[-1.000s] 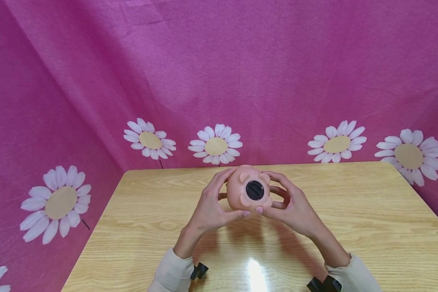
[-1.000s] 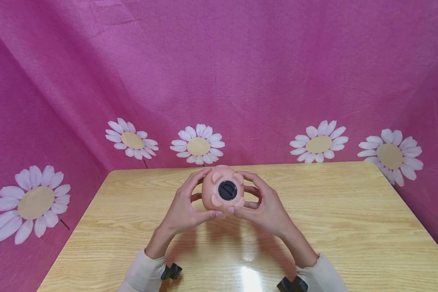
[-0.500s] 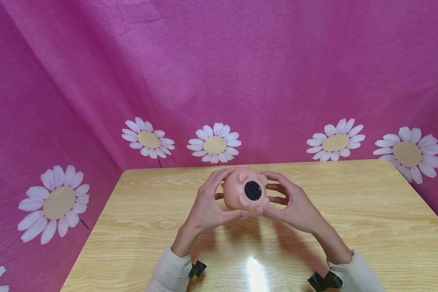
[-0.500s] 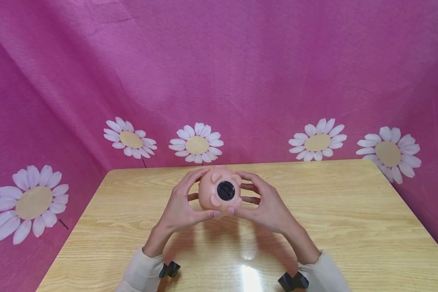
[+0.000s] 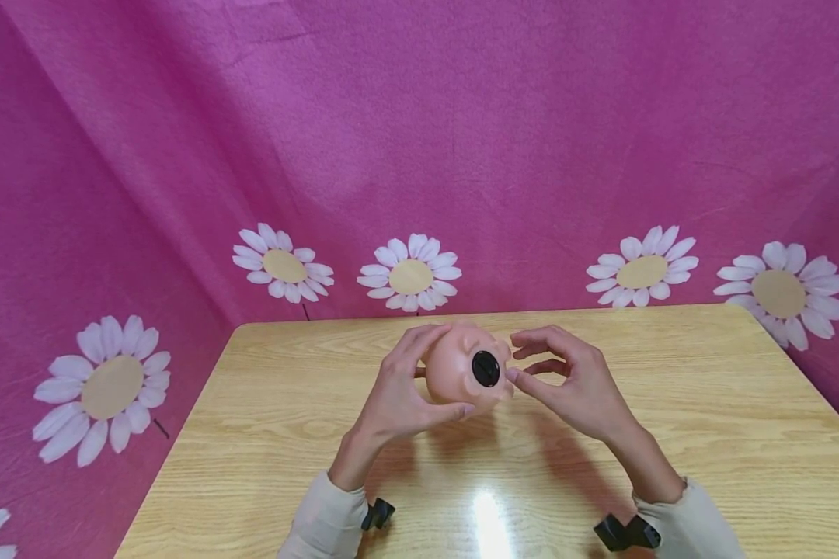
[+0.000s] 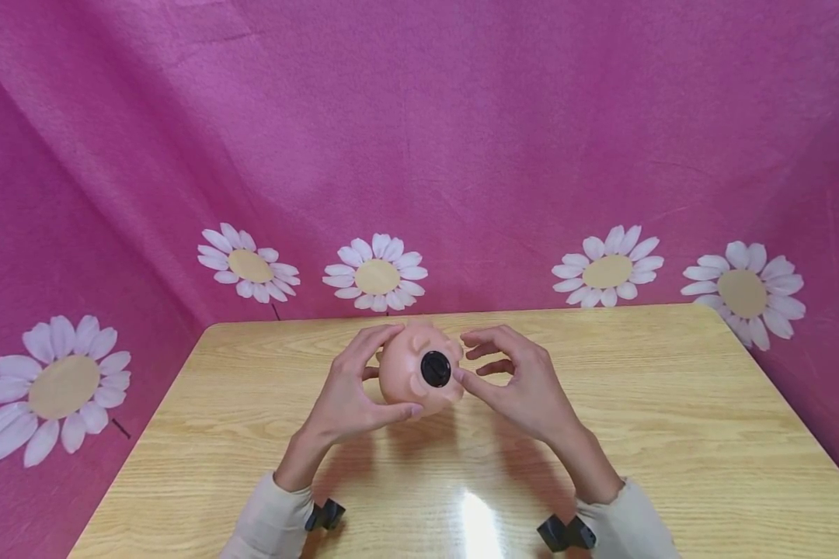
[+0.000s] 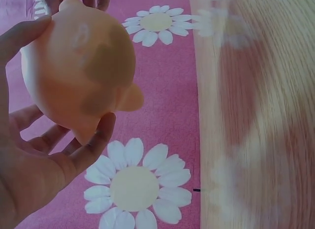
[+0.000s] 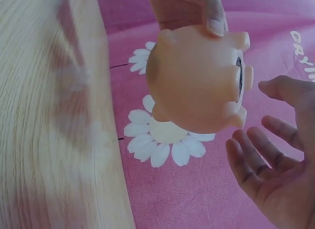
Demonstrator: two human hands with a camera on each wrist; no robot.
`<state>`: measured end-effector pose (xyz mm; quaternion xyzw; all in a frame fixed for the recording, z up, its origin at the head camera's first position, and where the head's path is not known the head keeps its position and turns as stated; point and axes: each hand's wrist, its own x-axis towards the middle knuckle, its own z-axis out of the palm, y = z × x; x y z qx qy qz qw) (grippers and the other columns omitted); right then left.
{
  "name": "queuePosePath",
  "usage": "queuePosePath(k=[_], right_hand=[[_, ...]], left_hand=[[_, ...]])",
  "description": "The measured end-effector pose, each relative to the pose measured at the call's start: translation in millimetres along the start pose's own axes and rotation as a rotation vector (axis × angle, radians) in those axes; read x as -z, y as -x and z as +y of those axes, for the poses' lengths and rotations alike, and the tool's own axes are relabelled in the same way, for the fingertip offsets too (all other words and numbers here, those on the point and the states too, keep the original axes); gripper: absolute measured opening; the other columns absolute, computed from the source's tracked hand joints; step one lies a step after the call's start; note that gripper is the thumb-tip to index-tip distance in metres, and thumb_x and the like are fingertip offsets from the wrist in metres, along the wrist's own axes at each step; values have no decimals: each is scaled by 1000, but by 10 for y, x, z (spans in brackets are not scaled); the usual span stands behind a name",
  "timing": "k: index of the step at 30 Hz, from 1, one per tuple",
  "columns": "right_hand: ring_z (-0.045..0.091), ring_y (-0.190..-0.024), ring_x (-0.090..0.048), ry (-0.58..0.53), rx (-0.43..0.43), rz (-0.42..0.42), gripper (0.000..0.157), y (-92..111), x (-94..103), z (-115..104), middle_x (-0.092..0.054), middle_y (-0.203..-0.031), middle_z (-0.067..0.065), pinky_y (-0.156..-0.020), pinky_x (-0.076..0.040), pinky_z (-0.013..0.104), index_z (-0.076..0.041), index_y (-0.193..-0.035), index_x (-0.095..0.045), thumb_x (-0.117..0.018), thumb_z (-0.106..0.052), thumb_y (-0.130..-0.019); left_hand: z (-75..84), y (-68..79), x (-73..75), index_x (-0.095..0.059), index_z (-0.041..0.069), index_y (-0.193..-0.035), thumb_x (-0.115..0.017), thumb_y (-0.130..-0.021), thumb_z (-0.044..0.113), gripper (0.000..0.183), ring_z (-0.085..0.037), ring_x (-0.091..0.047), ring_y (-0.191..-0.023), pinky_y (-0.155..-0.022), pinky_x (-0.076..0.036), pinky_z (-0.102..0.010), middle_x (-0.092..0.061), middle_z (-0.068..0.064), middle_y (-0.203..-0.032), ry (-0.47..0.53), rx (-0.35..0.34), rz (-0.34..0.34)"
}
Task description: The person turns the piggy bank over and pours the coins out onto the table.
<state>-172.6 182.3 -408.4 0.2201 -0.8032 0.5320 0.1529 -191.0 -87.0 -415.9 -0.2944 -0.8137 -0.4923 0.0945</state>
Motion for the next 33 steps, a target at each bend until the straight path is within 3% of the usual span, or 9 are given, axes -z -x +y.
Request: queuePosePath(k=[6,19,33], right_hand=[[6,-87,-71,78,56,-31,30,7,-37,-12,-77,-103,2,-70,-63,21,-12,-114,-78,-87,-2,-87],[1,-76,-63,154,168,-71,25,27,-89,16,-72,-89,-7,-64,-61,21,-18,-101,-79,-87,-1,-86],[-1,-76,-62,155,142,-109,22,33,-103,-14,-71,-86,-9,-62,-60,23,-18,-100,-82,-85,0,-87]], left_hand=[[-6,-1,-26,-56,25,-155,-98,-70,30,95,-19,-63,-123,-83,-65,-33,-59,0,-147,4,3,-22],[13,17,-73,-55,31,-155,-98,-70,30,95,-20,-63,-121,-85,-65,-33,-57,-1,-147,-9,13,-75],[18,24,-89,-57,30,-154,-99,-69,32,94,-17,-64,-118,-88,-63,-29,-58,2,-142,-54,19,-99]])
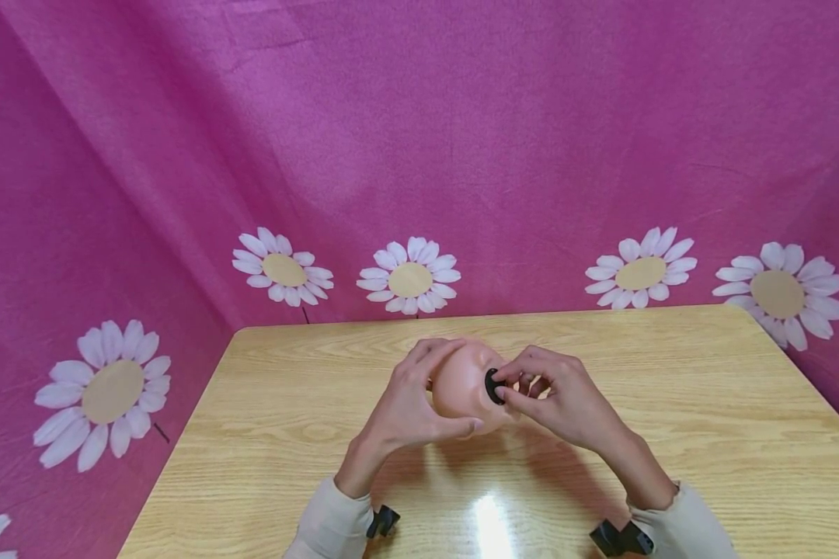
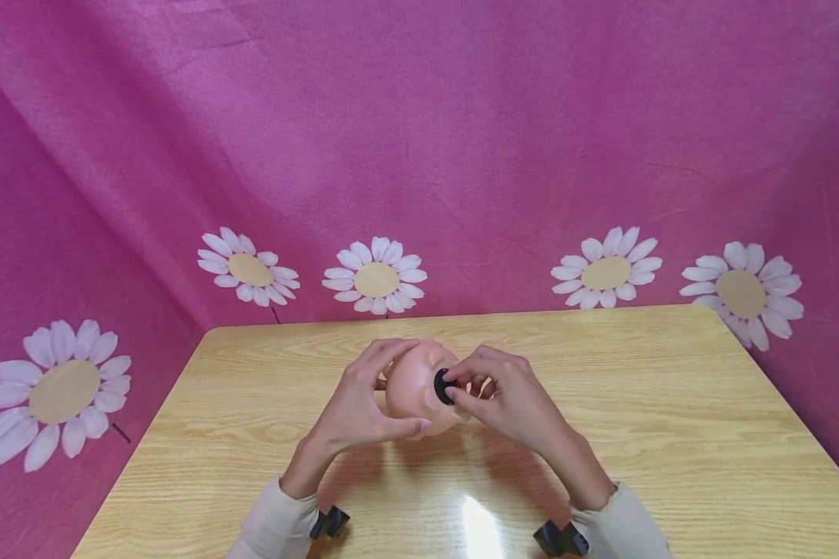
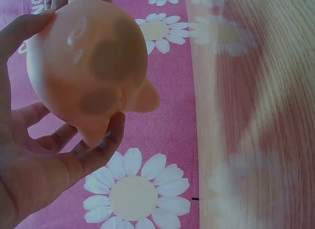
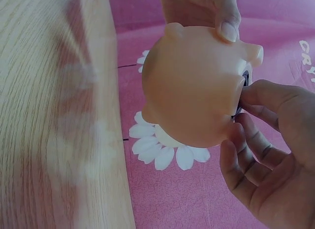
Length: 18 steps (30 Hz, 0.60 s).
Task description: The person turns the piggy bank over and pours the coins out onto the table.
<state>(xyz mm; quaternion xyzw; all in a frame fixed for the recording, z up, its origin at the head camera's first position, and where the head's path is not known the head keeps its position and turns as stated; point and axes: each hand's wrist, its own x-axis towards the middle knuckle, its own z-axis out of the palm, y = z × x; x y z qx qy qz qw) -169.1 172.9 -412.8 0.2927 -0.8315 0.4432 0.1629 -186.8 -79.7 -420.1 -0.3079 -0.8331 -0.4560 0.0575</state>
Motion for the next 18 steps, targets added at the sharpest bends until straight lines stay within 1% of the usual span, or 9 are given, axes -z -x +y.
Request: queuePosePath(k=[4,7,14,18], right_hand=[[0,-77,-63,-4,6,-3,22,-3,-1,-2,-72,-89,-7,-63,-60,23,-17,-101,-83,-85,1,-87],[0,-77,-63,-8,8,-6,22,-3,-3,12,-72,-89,-7,-64,-61,24,-17,-101,-83,-85,1,-87],[1,-76,-63,-35,-4,-27,23,1,-8,54,-71,-89,-7,-65,-62,24,-18,-101,-82,-85,1,-88],[1,-77,-64,-41,1,-42,21,5,-18,85,-71,-90,-6,-66,-62,24,-17,-101,-81,-84,-1,-88]], left_hand=[[-2,0,3,-56,32,-154,-99,-69,33,95,-17,-64,-119,-88,-63,-29,-58,5,-141,1,13,-9],[1,1,3,-57,32,-154,-99,-70,34,94,-16,-64,-118,-88,-63,-30,-59,4,-140,-1,19,-8],[22,9,7,-58,29,-153,-98,-70,35,92,-17,-64,-118,-94,-61,-36,-61,1,-140,-33,30,-5],[23,9,12,-58,27,-153,-98,-70,35,92,-17,-64,-119,-95,-60,-37,-61,1,-140,-48,34,-18]])
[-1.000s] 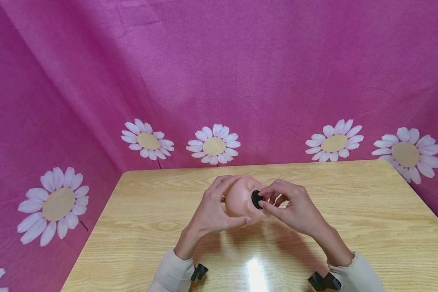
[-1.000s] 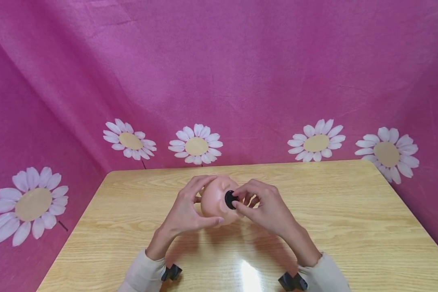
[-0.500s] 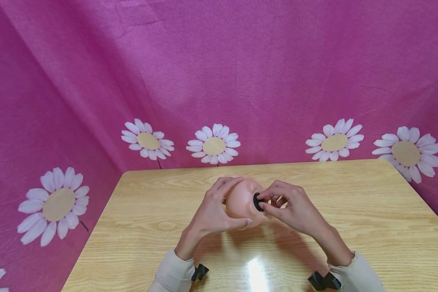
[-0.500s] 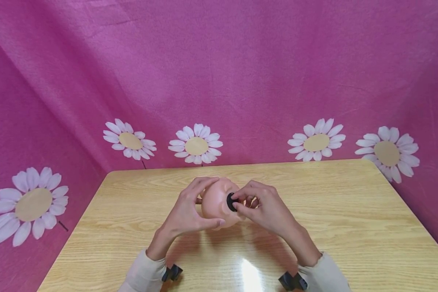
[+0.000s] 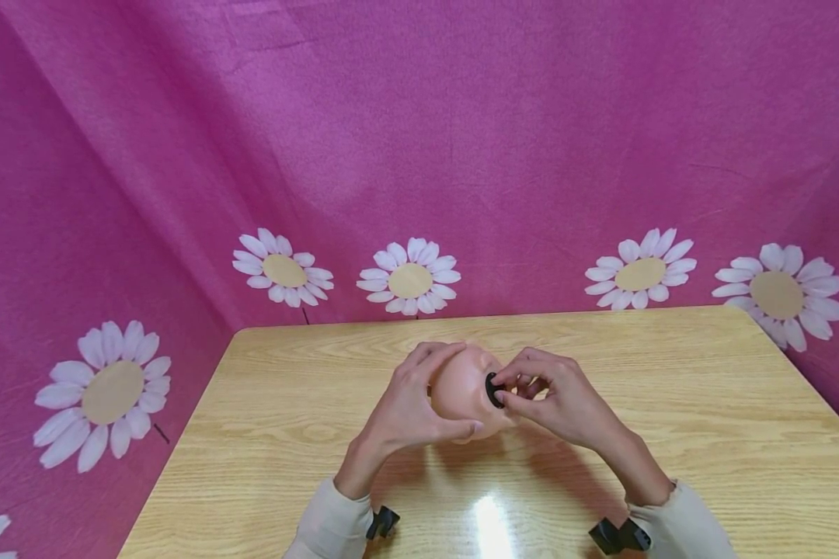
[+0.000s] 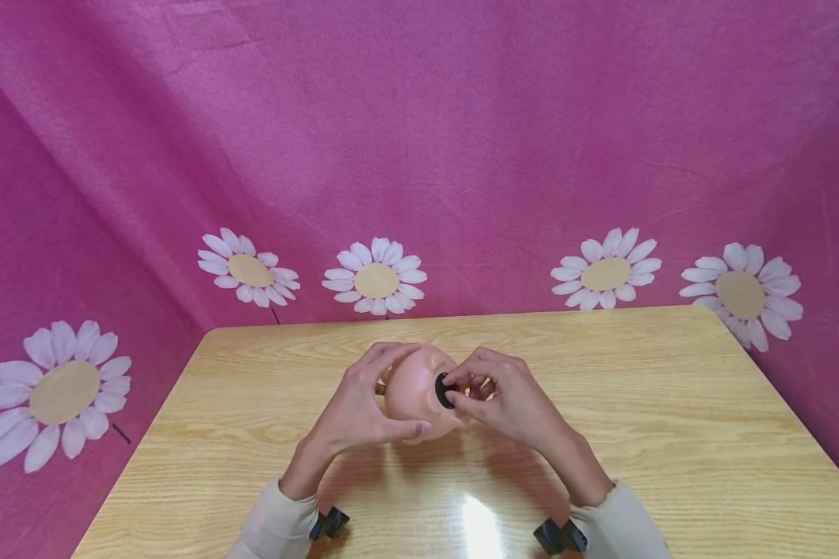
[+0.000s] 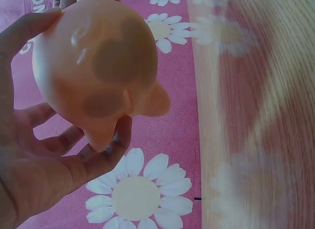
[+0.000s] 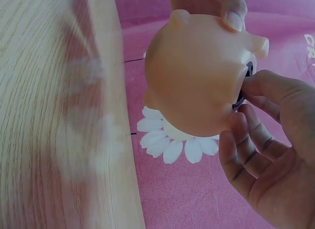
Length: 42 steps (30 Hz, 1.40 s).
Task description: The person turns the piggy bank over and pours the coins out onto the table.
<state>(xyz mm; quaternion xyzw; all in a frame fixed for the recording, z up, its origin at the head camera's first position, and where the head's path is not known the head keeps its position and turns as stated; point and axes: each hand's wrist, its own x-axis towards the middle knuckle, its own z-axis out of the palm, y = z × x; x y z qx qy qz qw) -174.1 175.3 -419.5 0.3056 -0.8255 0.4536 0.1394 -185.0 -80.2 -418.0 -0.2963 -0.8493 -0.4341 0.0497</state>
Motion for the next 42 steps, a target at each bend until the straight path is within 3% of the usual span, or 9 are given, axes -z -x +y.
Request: queuePosePath(k=[18,24,42], right_hand=[[-1,-76,-64,47,-30,-24,22,2,19,51,-72,-90,-3,-67,-62,26,-20,-99,-81,-87,-3,-86],[-1,-76,-64,53,-41,-11,20,8,16,53,-70,-86,-8,-66,-62,26,-19,-98,-82,-88,-5,-86],[1,-71,-63,-31,-98,-40,20,12,-20,78,-69,-79,-12,-57,-59,27,-23,-94,-80,-84,-4,-89]], left_hand=[[-2,1,1,-59,25,-152,-98,-72,36,90,-17,-63,-118,-94,-61,-37,-60,1,-139,-4,21,-24],[-5,7,5,-59,24,-152,-98,-72,35,90,-18,-63,-119,-95,-61,-38,-60,0,-141,-6,37,-22],[3,13,-5,-60,25,-152,-98,-72,36,89,-18,-63,-117,-93,-60,-37,-60,1,-139,15,36,-16]])
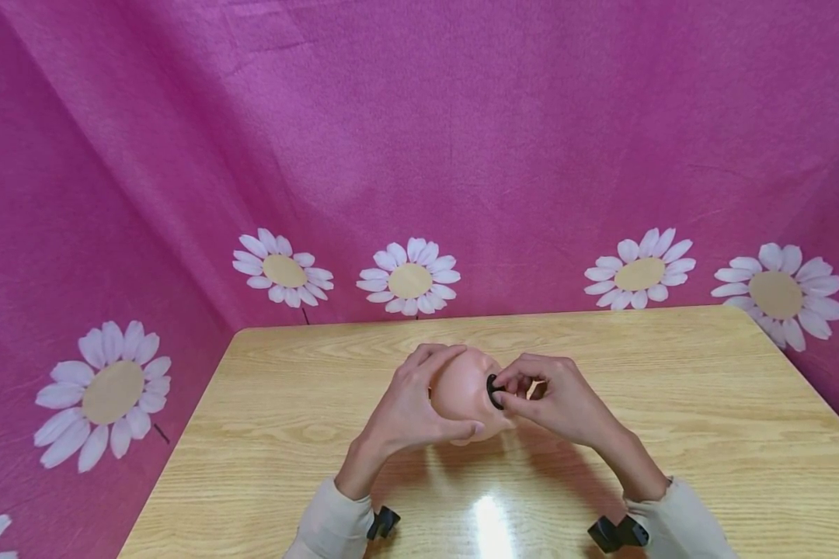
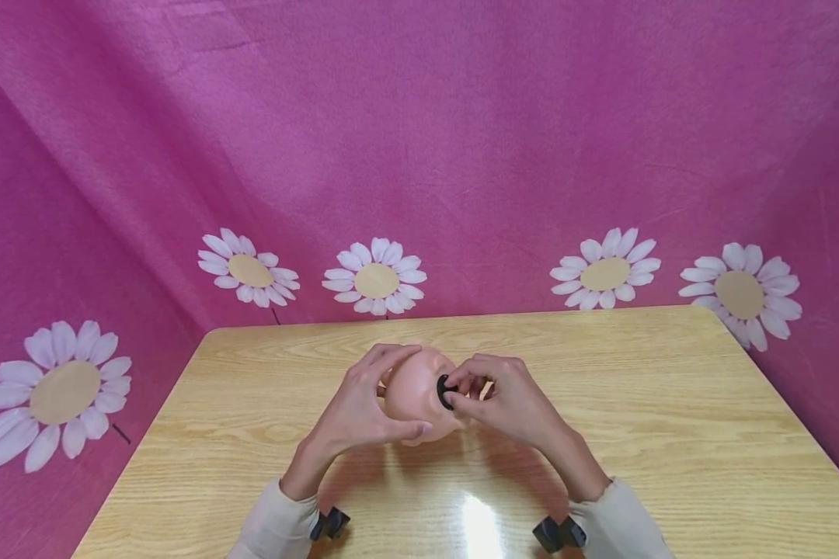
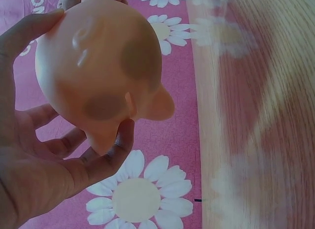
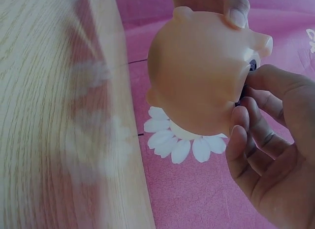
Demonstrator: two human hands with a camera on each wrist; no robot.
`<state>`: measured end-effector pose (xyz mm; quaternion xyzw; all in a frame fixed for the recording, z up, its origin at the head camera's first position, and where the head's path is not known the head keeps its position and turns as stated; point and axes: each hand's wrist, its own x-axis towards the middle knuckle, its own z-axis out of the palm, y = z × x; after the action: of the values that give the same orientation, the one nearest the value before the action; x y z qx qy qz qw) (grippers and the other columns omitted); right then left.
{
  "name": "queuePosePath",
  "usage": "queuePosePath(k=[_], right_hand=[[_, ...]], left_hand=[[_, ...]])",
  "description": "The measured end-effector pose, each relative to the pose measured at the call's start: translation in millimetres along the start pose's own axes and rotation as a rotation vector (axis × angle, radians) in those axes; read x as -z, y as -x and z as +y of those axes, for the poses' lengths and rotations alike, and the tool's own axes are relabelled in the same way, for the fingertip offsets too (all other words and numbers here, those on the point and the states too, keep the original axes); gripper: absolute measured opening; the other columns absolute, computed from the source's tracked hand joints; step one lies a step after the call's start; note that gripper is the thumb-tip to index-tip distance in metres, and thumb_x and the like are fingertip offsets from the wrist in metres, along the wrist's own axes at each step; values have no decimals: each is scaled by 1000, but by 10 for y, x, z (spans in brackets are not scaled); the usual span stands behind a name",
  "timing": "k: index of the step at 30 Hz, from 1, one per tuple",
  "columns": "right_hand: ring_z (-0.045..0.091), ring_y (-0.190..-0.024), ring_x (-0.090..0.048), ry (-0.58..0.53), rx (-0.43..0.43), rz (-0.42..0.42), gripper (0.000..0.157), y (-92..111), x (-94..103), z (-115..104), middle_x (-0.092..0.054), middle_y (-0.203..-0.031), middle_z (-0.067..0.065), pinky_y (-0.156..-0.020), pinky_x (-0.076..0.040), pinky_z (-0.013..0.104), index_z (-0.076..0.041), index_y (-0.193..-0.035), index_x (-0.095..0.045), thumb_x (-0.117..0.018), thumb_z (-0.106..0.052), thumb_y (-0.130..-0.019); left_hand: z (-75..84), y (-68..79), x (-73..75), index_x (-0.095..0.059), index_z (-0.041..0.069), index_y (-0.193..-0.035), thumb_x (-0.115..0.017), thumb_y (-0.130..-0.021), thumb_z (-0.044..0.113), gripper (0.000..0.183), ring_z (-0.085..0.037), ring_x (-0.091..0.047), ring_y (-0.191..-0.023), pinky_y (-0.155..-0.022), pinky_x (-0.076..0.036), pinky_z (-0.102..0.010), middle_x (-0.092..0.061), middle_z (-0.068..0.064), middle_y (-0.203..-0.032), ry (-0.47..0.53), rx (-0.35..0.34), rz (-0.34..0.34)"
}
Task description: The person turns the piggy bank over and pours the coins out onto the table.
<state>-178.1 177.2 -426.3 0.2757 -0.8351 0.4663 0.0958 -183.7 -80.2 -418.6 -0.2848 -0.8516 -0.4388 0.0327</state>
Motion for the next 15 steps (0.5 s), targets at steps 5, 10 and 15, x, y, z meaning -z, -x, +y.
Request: queuePosePath(k=[5,10,15], right_hand=[[2,-71,-64,-28,-30,-24,20,-6,-11,-15,-70,-78,-10,-56,-58,27,-22,-93,-79,-81,-3,-90],[2,-71,-63,-29,-57,-40,21,-7,-11,-40,-69,-77,-11,-56,-56,26,-24,-92,-76,-80,-3,-91],[2,-71,-63,-28,-64,-47,20,4,-17,-31,-69,-77,-12,-57,-56,26,-24,-91,-76,-79,-4,-93]], left_hand=[[-5,-2,-1,-60,26,-151,-97,-72,36,88,-18,-63,-116,-92,-60,-36,-60,1,-138,1,5,-2],[-3,-2,-5,-60,26,-151,-98,-72,36,87,-18,-62,-116,-92,-60,-37,-60,2,-137,1,13,-4],[7,4,-7,-60,26,-151,-98,-72,36,88,-18,-62,-117,-92,-60,-37,-60,1,-138,-5,10,-9]])
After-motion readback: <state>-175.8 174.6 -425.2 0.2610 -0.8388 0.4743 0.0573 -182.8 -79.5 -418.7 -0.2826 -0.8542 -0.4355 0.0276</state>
